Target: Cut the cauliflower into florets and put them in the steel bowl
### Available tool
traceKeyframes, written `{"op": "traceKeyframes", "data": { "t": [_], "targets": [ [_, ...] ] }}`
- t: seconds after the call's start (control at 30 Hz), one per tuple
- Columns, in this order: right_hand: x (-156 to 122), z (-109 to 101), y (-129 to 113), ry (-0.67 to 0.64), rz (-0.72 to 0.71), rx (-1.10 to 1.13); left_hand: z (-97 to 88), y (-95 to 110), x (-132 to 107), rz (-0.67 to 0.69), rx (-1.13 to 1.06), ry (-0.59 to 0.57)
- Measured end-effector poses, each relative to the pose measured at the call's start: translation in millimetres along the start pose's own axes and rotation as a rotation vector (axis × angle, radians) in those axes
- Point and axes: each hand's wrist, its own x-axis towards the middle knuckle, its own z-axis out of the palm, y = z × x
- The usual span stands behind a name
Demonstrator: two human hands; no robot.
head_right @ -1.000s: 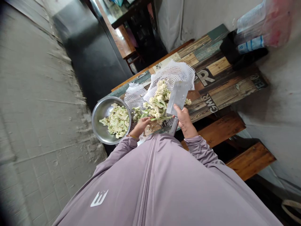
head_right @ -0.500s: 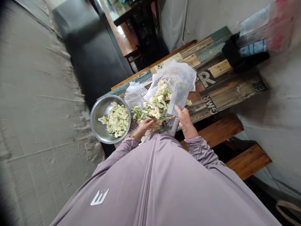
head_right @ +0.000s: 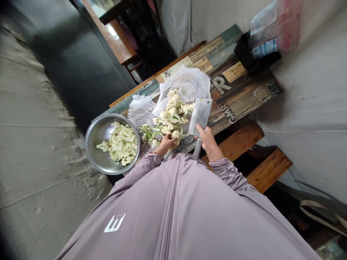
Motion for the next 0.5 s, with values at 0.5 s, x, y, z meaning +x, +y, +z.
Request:
{"op": "traceKeyframes", "data": {
  "t": [0.5],
  "targets": [
    [2, 54, 10, -0.311, 0.042, -0.029, -91.1, 37, -96, 0.092, -0.476, 0.155]
  ]
}}
